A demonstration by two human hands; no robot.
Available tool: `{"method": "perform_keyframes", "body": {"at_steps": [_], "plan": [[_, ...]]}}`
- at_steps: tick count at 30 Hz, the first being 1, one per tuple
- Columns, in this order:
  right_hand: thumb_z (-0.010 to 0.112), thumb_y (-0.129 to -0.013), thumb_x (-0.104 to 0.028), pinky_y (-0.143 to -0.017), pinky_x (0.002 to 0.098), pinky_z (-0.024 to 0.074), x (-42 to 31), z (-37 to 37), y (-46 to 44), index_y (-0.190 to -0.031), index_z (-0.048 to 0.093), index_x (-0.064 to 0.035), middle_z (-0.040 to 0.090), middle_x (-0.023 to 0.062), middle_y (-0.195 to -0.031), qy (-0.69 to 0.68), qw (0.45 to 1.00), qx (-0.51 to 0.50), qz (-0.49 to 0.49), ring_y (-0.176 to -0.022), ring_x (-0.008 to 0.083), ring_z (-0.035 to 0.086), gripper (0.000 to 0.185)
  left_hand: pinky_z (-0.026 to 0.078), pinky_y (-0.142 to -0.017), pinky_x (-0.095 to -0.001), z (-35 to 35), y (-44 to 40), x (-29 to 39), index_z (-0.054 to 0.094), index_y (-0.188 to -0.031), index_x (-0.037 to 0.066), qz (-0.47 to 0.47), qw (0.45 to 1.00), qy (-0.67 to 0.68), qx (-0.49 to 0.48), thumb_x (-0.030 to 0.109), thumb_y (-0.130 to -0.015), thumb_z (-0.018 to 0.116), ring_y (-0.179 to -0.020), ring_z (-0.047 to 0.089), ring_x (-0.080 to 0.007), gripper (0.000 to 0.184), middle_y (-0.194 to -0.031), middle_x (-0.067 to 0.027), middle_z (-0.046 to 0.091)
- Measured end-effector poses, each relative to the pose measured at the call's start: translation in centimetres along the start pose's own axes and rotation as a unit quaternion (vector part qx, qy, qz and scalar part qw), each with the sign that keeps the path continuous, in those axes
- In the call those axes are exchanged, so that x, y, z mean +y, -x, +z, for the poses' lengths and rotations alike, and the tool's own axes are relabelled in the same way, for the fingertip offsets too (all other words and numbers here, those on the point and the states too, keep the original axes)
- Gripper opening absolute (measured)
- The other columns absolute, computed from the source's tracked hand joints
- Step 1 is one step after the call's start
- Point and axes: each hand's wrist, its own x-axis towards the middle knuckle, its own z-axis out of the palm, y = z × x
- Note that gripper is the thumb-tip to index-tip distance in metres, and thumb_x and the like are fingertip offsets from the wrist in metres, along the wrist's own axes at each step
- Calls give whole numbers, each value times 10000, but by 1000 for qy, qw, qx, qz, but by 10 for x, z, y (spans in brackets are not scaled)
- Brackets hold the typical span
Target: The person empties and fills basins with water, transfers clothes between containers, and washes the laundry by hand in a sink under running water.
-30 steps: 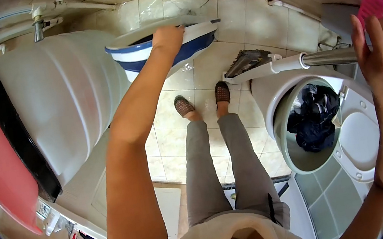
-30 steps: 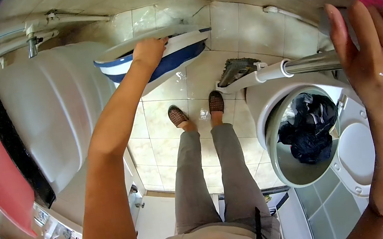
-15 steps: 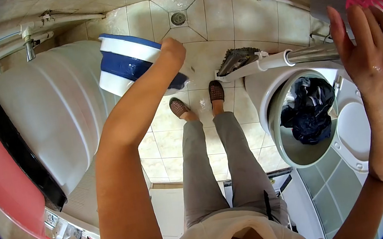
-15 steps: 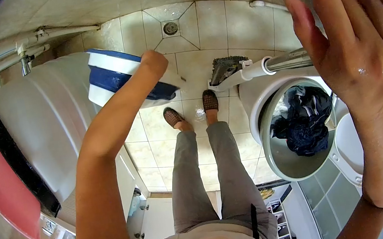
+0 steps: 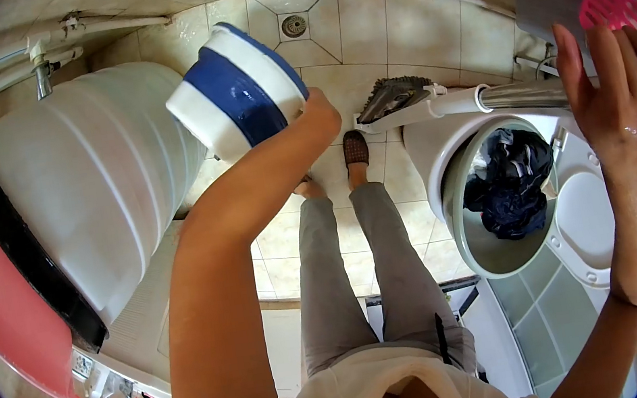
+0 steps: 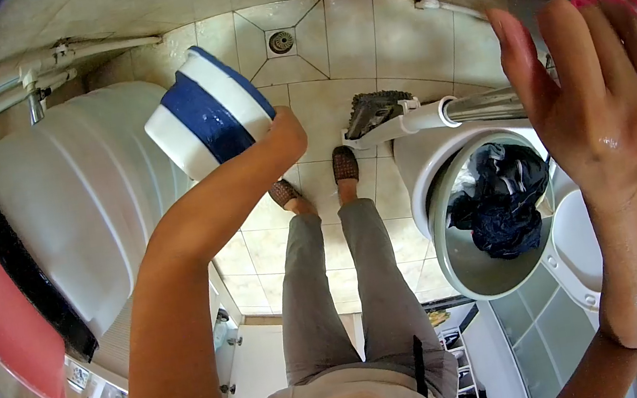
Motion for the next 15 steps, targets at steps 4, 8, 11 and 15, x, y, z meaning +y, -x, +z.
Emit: {"method": "perform_keyframes", "body": {"at_steps": [4, 8, 11, 15], "plan": [[741, -781, -260, -641, 257, 505, 1, 1, 2, -716, 573, -102, 603, 17, -682, 0, 1000, -4, -1, -698, 174, 634, 240, 453, -736, -556, 9, 10, 21, 697, -1040, 128, 47, 989, -110, 82, 205, -760, 647, -914, 630, -286, 294, -1037, -90, 671], [729, -794, -262, -636, 259, 501, 0, 0, 1, -706, 560, -109, 591, 10, -673, -4, 1000, 0, 0, -694, 167, 628, 244, 441, -755, -545, 11, 6, 29, 695, -1040, 132, 43, 989, -126, -67, 245, -739, 670, -920, 616, -276, 322, -1027, -81, 669], [727, -796, -264, -633, 262, 500, 0, 0, 0, -705, 559, -112, 588, 7, -672, -7, 1000, 7, 3, -693, 167, 627, 245, 428, -703, -529, 38, 14, 18, 690, -1040, 137, -39, 997, -50, -36, 231, -778, 639, -883, 608, -244, 283, -992, -35, 667], [730, -792, -266, -632, 260, 501, 1, 2, 1, -715, 572, -110, 587, 7, -673, -1, 1000, 16, -3, -693, 173, 630, 235, 408, -610, -439, 79, 30, 2, 688, -918, 151, -206, 977, 11, 58, 191, -790, 594, -809, 621, -236, 165, -888, -27, 668]]}}
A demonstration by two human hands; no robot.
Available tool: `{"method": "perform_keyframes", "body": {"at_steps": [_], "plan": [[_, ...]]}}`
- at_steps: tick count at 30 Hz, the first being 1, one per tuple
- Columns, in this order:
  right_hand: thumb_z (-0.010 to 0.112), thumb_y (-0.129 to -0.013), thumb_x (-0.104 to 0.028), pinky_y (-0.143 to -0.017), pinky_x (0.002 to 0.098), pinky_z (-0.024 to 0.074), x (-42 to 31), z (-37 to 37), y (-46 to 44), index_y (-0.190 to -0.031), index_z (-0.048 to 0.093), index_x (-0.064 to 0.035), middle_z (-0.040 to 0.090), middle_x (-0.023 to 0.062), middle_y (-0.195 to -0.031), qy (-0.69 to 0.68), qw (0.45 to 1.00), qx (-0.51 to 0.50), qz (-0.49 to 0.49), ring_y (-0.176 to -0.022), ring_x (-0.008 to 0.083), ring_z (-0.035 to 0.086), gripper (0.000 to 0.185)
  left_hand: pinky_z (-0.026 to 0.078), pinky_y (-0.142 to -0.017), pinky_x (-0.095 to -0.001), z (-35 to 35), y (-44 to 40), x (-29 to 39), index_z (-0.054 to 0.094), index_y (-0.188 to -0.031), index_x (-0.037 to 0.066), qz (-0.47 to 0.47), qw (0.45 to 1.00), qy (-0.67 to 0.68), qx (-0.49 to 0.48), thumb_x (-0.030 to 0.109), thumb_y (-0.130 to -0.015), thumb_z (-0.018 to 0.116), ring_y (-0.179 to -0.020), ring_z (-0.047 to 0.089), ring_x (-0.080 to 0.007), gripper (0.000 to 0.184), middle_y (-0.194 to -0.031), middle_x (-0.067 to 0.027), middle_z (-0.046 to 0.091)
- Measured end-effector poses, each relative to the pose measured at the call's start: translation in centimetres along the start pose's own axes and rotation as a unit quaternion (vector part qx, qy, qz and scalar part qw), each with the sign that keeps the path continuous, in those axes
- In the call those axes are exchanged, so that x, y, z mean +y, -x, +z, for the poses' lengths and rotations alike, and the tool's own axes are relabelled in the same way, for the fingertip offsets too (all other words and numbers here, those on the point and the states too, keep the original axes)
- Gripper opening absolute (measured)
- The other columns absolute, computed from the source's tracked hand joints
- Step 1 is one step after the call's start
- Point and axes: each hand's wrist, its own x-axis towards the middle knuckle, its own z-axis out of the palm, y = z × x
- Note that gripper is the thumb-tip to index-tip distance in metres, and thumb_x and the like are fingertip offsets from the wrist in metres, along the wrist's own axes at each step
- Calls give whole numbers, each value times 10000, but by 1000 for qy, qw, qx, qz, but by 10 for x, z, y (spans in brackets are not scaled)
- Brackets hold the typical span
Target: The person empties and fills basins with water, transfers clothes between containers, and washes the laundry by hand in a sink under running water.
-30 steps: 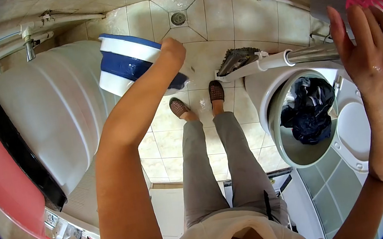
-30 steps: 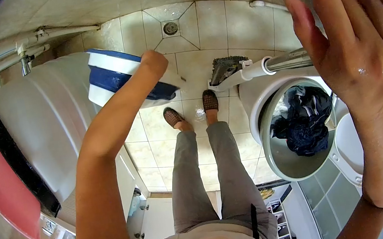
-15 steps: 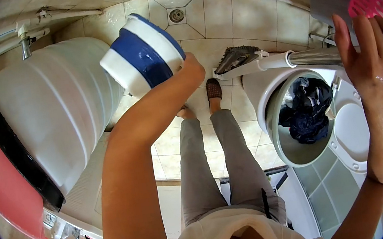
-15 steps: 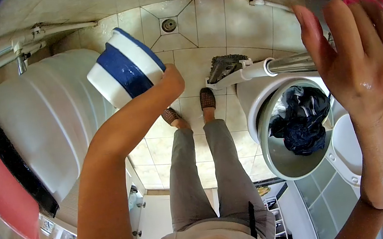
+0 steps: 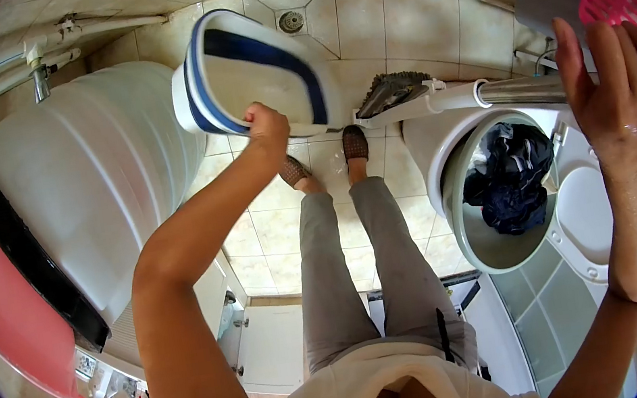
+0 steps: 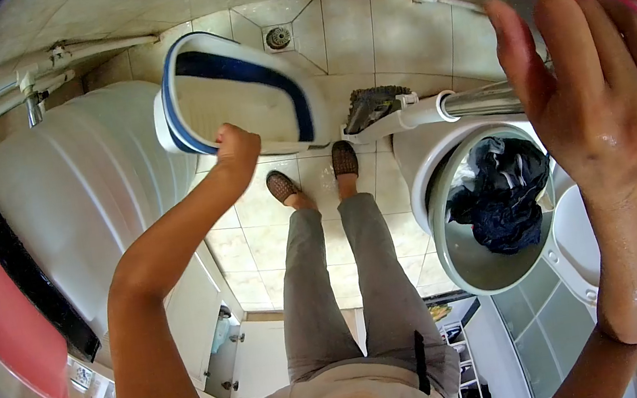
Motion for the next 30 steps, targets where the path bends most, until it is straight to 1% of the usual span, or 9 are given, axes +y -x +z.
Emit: {"method": "perform_keyframes", "body": {"at_steps": [3, 9, 13, 14, 17, 20, 23, 25, 30], "plan": [[732, -789, -268, -632, 256, 505, 1, 1, 0, -728, 587, -110, 593, 5, -678, 7, 1000, 0, -3, -694, 170, 633, 223, 414, -683, -361, 62, -15, -12, 628, -833, 165, -77, 984, 29, 159, 207, -786, 585, -772, 605, -192, 77, -784, -14, 624], [733, -787, -278, -635, 247, 516, -1, -3, -3, -719, 616, -116, 624, -3, -674, 39, 999, -2, -15, -694, 158, 651, 211, 393, -758, -356, 146, -50, -35, 609, -866, 146, -124, 949, 8, 288, 206, -786, 556, -837, 558, -199, 113, -828, -31, 577], [741, -777, -289, -628, 237, 518, -2, -3, -5, -703, 624, -119, 637, -4, -658, 35, 999, 25, -20, -679, 154, 659, 220, 372, -801, -398, 161, -54, -46, 612, -929, 128, -159, 955, 44, 248, 228, -837, 512, -894, 540, -229, 169, -889, -53, 582], [744, -774, -290, -625, 234, 518, 0, -2, -4, -703, 626, -120, 639, -3, -657, 27, 999, 15, -22, -676, 154, 659, 219, 373, -817, -410, 164, -58, -43, 612, -950, 129, -174, 963, 72, 194, 221, -846, 500, -941, 538, -237, 178, -926, -55, 589], [738, -779, -298, -594, 230, 512, 1, 1, -4, -699, 626, -129, 643, -12, -664, 38, 998, 37, -31, -669, 143, 656, 218, 384, -829, -426, 162, -55, -45, 616, -978, 133, -237, 956, -5, 175, 222, -856, 493, -994, 532, -249, 195, -980, -60, 596], [723, -787, -334, -602, 233, 498, -6, -8, -8, -684, 617, -157, 646, -37, -678, 83, 997, 1, -8, -661, 115, 646, 231, 400, -832, -444, 191, -64, -21, 623, -988, 133, -282, 921, 144, 228, 207, -865, 483, -1031, 524, -260, 201, -1019, -55, 598], [704, -776, -413, -654, 225, 456, -6, -7, -9, -672, 583, -196, 628, -80, -670, 112, 994, 15, 8, -647, 80, 621, 269, 426, -830, -435, 206, -53, 18, 627, -1007, 137, -205, 941, 262, 60, 204, -866, 487, -1004, 563, -239, 210, -1023, -57, 614], [689, -772, -453, -695, 222, 426, -6, -6, -11, -661, 565, -215, 614, -98, -654, 117, 992, 38, 16, -636, 64, 606, 290, 436, -833, -440, 205, -27, 52, 627, -1035, 158, -184, 927, 324, 49, 219, -868, 490, -968, 585, -239, 225, -1006, -71, 627], [643, -799, -471, -764, 254, 389, -10, -10, -12, -647, 534, -213, 586, -92, -634, 95, 993, 40, 52, -645, 65, 588, 319, 475, -819, -453, 223, 46, 152, 604, -1116, 174, -129, 820, 557, 25, 330, -857, 547, -971, 608, -284, 306, -1026, -91, 633]]}}
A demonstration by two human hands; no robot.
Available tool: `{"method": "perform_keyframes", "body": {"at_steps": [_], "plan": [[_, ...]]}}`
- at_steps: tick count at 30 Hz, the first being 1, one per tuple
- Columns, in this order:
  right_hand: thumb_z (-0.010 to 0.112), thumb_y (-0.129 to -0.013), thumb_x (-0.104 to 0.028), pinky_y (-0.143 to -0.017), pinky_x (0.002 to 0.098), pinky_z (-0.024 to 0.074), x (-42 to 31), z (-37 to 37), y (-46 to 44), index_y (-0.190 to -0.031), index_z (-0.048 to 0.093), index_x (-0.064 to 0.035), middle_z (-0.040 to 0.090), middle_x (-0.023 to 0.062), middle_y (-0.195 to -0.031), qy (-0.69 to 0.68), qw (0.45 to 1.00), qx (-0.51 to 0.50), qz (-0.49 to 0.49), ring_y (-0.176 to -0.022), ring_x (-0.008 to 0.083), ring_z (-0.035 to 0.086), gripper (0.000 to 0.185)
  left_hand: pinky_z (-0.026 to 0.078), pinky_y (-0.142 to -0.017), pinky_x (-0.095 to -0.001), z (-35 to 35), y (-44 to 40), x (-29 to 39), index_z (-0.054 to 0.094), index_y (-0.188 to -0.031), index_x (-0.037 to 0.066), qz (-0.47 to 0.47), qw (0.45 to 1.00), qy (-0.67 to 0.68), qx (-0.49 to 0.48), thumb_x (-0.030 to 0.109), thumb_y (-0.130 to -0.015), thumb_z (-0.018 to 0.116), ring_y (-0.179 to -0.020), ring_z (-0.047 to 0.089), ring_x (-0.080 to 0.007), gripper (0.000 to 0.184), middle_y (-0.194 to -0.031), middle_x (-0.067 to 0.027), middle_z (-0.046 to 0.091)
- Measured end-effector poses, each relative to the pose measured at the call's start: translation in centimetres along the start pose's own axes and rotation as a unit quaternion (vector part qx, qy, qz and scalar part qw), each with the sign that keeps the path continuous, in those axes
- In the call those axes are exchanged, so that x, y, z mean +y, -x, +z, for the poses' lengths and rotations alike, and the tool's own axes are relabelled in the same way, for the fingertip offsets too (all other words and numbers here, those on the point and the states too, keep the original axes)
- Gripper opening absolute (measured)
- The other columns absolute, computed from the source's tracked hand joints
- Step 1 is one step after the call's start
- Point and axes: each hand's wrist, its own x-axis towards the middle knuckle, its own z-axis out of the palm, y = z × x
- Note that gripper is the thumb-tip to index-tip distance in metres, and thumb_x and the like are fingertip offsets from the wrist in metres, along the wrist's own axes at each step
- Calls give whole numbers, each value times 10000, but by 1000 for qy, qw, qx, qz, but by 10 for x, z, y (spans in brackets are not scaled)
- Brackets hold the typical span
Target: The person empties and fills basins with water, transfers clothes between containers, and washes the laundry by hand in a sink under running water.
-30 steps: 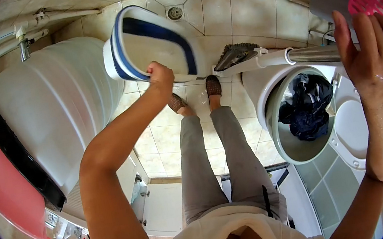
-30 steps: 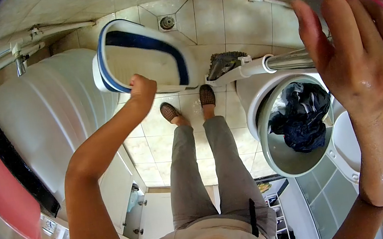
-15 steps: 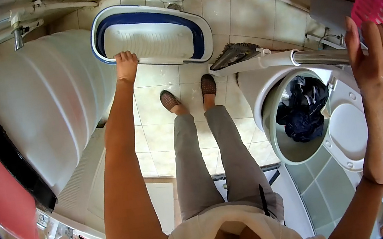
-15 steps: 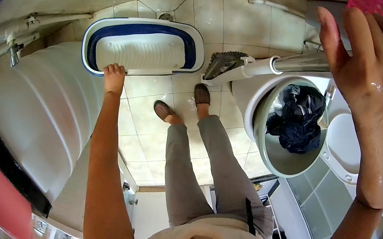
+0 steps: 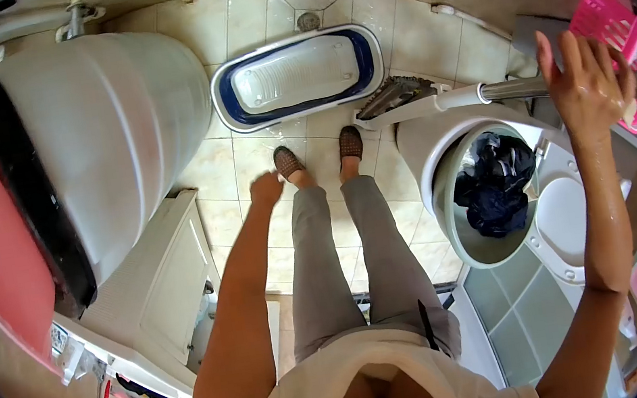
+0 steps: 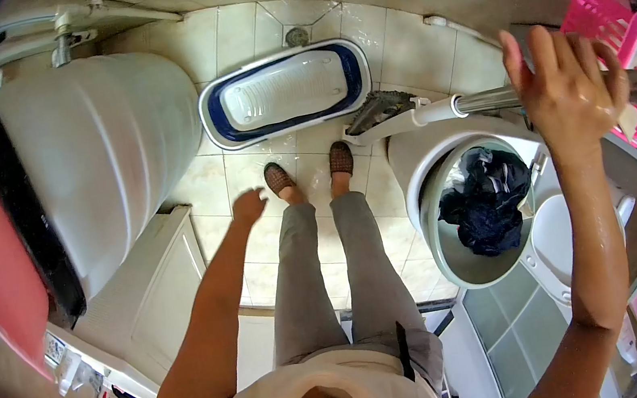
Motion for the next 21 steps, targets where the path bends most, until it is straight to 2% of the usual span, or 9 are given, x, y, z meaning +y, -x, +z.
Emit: {"method": "perform_keyframes", "body": {"at_steps": [3, 7, 8, 11, 14, 15, 17, 20, 21], "plan": [[604, -824, -478, -813, 288, 373, 0, -5, -1, -678, 521, -191, 575, -42, -653, -28, 999, -9, 12, -697, 106, 586, 332, 481, -824, -437, 24, 65, 3, 579, -1168, 177, 39, 998, 3, -56, 354, -859, 545, -974, 607, -278, 358, -1026, -90, 635], [567, -842, -484, -833, 309, 367, 4, -6, 2, -703, 509, -163, 579, 15, -669, -63, 997, -31, 6, -730, 160, 591, 355, 464, -879, -428, 21, 140, 10, 562, -1219, 164, 46, 990, 99, -88, 343, -866, 538, -1028, 590, -295, 397, -1108, -122, 627], [561, -844, -486, -835, 314, 367, 5, -8, 3, -708, 505, -154, 581, 30, -672, -69, 997, -36, 4, -739, 174, 592, 362, 476, -855, -427, 18, 153, 9, 574, -1207, 165, 20, 986, 138, -91, 335, -878, 542, -980, 603, -314, 371, -1036, -136, 654], [549, -844, -492, -846, 323, 362, 8, -16, 8, -756, 545, -131, 590, 47, -687, -80, 986, -146, -29, -774, 195, 591, 371, 499, -785, -409, 12, 190, -3, 591, -1173, 149, 12, 977, 212, -11, 352, -860, 580, -901, 628, -307, 373, -970, -125, 668], [555, -837, -487, -836, 348, 377, 18, -31, 12, -818, 586, -108, 604, 49, -704, -66, 963, -228, -128, -808, 199, 591, 380, 506, -753, -402, 1, 221, -19, 608, -1144, 151, -11, 971, 235, 48, 348, -849, 604, -856, 638, -292, 355, -934, -115, 675], [559, -839, -460, -815, 364, 393, 20, -37, 12, -844, 606, -109, 623, 50, -738, -75, 952, -260, -140, -819, 203, 601, 354, 513, -727, -389, 0, 227, -29, 617, -1130, 157, -14, 973, 213, 86, 344, -842, 618, -810, 644, -285, 344, -883, -109, 680], [567, -843, -407, -773, 397, 423, 26, -44, 15, -897, 647, -112, 659, 52, -806, -88, 926, -328, -166, -842, 212, 620, 311, 498, -786, -421, -9, 243, -44, 589, -1149, 136, -18, 971, 229, 69, 350, -868, 559, -895, 626, -314, 354, -974, -133, 664], [608, -795, -280, -669, 375, 484, 41, -42, 36, -864, 688, -101, 688, 83, -837, -51, 864, -446, -226, -804, 217, 661, 208, 498, -781, -428, -20, 273, -53, 594, -1142, 135, -31, 965, 239, 104, 342, -856, 573, -882, 623, -331, 353, -964, -149, 659], [609, -788, -263, -651, 371, 494, 54, -49, 33, -853, 694, -105, 691, 84, -835, -45, 866, -446, -223, -800, 219, 667, 191, 499, -777, -428, -31, 273, -67, 595, -1142, 133, -37, 964, 232, 120, 338, -853, 577, -876, 623, -333, 355, -963, -149, 659]]}}
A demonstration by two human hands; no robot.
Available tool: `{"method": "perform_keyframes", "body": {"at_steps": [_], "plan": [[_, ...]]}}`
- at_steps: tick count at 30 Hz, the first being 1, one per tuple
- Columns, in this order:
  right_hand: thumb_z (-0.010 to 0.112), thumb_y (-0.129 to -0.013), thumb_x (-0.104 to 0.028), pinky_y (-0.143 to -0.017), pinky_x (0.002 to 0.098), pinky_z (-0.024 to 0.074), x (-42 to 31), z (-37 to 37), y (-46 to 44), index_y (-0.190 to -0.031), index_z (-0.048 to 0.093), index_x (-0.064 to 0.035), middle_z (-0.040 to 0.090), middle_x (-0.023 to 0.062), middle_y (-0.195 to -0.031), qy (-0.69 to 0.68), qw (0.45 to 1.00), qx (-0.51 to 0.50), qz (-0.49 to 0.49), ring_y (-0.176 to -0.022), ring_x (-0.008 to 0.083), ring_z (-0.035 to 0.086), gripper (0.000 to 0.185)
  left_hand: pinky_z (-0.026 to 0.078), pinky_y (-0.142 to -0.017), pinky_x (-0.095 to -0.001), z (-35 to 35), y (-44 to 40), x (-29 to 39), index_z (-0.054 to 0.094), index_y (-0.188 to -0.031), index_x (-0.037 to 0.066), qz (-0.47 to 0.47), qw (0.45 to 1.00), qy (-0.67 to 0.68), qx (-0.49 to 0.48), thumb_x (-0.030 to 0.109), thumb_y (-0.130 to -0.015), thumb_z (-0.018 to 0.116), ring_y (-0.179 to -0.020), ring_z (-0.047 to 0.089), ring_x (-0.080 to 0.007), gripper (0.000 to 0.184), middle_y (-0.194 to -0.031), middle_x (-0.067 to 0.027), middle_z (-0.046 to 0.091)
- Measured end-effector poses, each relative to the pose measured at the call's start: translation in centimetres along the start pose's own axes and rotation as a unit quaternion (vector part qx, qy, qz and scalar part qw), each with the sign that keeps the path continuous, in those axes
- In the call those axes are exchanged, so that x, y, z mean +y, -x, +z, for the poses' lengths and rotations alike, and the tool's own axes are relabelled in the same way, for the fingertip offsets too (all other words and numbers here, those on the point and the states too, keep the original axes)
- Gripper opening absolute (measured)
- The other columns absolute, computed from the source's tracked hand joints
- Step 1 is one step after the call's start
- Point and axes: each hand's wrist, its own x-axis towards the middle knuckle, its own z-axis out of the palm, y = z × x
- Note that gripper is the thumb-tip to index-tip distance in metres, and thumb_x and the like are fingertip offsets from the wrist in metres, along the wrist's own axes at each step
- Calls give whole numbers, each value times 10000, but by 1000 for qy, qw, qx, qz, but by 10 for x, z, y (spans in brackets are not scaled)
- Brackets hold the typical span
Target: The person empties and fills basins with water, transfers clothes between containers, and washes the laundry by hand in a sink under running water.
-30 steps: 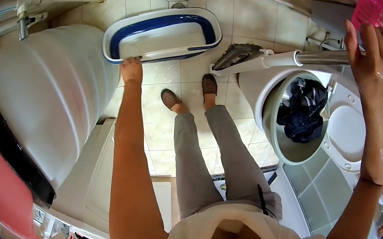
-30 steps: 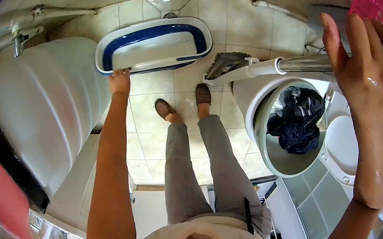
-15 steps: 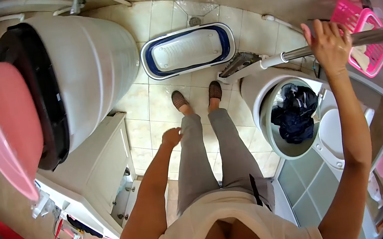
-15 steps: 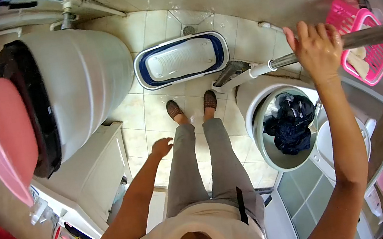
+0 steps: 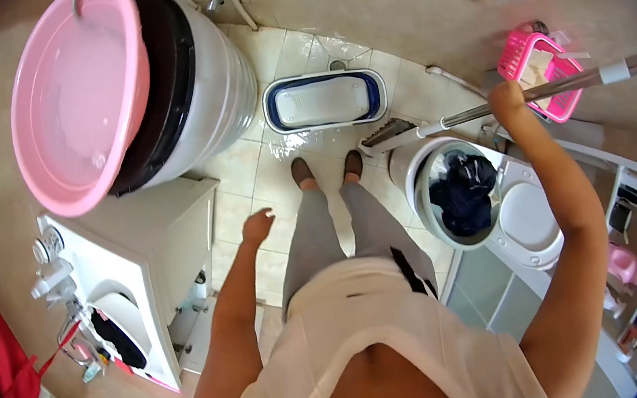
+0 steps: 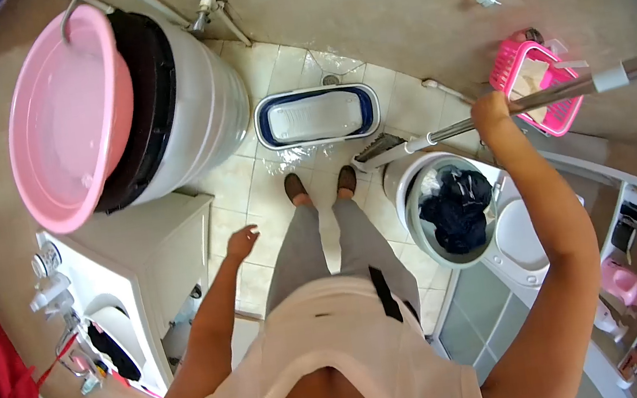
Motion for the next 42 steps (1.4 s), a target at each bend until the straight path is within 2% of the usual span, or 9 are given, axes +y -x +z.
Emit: {"method": "perform_keyframes", "body": {"at_steps": [8, 12, 18, 22, 26, 32, 35, 38, 42], "plan": [[737, -700, -274, -734, 386, 518, 53, -53, 179, -910, 683, -97, 681, 95, -860, -77, 990, -112, -40, -848, 270, 661, 280, 505, -794, -420, -16, 21, -28, 609, -1136, 149, -26, 998, 36, 32, 327, -848, 583, -902, 632, -325, 340, -940, -141, 672], [770, -674, -318, -733, 433, 510, 13, -34, 253, -1042, 589, -80, 658, 157, -857, -177, 970, -164, -16, -853, 328, 642, 475, 500, -809, -415, -14, 17, -39, 609, -1139, 159, -6, 1000, 18, -10, 343, -843, 584, -928, 624, -321, 349, -986, -131, 665], [728, -722, -279, -795, 459, 482, -64, -35, 340, -1045, 581, -21, 646, 225, -910, -428, 876, -214, 62, -892, 416, 604, 439, 502, -797, -413, -15, 0, -36, 609, -1140, 157, 11, 1000, -8, -22, 355, -840, 588, -909, 630, -315, 360, -970, -123, 671], [695, -780, -311, -523, 374, 514, -99, -39, 370, -990, 609, 18, 639, 170, -754, -555, 727, -362, 182, -621, 271, 648, 400, 505, -776, -398, -4, -10, -13, 632, -1097, 129, 48, 996, 72, 35, 366, -836, 592, -856, 643, -313, 354, -920, -131, 677], [687, -799, -288, -409, 309, 444, -133, -29, 416, -965, 608, 43, 577, 96, -649, -631, 678, -341, 161, -477, 166, 552, 379, 499, -763, -364, 29, -2, 34, 647, -1065, 89, 41, 979, 200, 17, 398, -832, 592, -883, 638, -293, 391, -935, -152, 670], [641, -835, -201, -470, 238, 430, -151, -33, 482, -919, 600, 26, 506, 11, -613, -773, 501, -360, 147, -508, 100, 478, 245, 491, -734, -398, 98, 34, 162, 451, -1296, 57, -138, 895, 321, -276, 687, -777, 531, -862, 596, -270, 820, -1033, -169, 602], [640, -844, -207, -484, 225, 413, -167, -25, 509, -904, 590, 0, 497, -4, -635, -801, 463, -355, 136, -538, 88, 468, 221, 520, -697, -428, 122, 68, 217, 446, -1254, 63, -213, 802, 456, -321, 586, -787, 617, -779, 594, -285, 721, -942, -170, 589], [630, -858, -245, -495, 229, 408, -185, -11, 527, -894, 570, -25, 489, -10, -638, -815, 460, -337, 105, -547, 84, 461, 230, 541, -620, -453, 189, 67, 240, 439, -1166, 63, -336, 719, 602, -87, 424, -793, 695, -706, 589, -302, 579, -862, -163, 555], [623, -867, -279, -496, 240, 413, -198, 2, 536, -916, 546, -37, 477, -7, -631, -823, 478, -296, 78, -539, 87, 466, 259, 515, -521, -468, 136, 84, 257, 374, -1153, 43, -311, 574, 750, -104, 228, -791, 710, -586, 536, -312, 528, -857, -169, 509]]}}
